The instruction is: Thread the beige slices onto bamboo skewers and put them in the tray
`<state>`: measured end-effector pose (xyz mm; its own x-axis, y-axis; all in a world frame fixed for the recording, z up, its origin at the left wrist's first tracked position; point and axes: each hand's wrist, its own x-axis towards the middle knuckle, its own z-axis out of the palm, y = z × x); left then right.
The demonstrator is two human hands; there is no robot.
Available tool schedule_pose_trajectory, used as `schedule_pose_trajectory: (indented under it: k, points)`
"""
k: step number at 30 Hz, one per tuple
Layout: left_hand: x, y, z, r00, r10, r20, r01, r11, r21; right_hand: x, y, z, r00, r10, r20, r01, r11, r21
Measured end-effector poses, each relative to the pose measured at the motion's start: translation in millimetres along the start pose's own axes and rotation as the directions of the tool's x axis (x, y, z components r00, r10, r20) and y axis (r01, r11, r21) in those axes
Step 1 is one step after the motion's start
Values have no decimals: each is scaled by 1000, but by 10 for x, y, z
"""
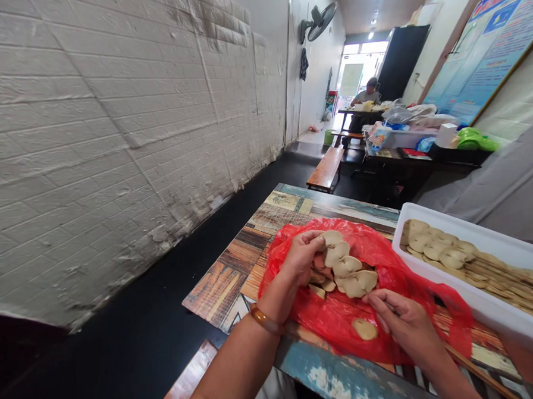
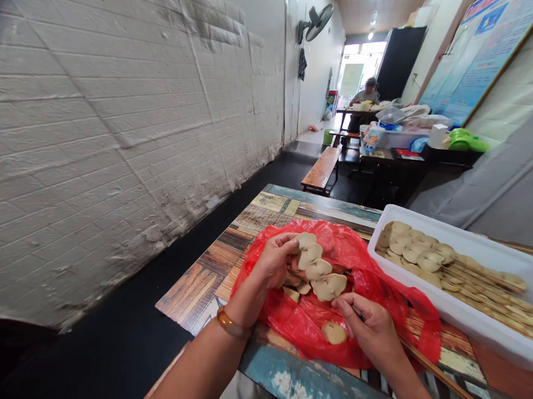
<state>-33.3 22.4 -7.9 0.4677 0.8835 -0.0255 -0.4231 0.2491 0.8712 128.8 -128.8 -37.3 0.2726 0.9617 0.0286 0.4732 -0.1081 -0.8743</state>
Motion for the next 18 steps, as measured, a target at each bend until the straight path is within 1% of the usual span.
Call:
schedule_pose_trajectory:
  k: [2,4,9,12,18]
  points:
    - [-1,-16,-7,999,-20,33,21,1000,-8,-1,-3,-1,1000,3,-2,-3,1000,7]
    - [0,-25,-13,999,-21,44,21,1000,-4,2,-2,-13,1000,-4,-4,4,1000,3]
    - [10,-18,-14,1000,-24,7,24,999,-30,19,21,-52,999,-27,48,28,999,-20]
    - [7,-11,-8,999,-42,7,42,998,-46,27,36,-52,999,-32,38,33,999,-19]
    - [2,-32,-7,999,-24,49,22,999,29,39,48,-34,999,-10,53,11,1000,-9]
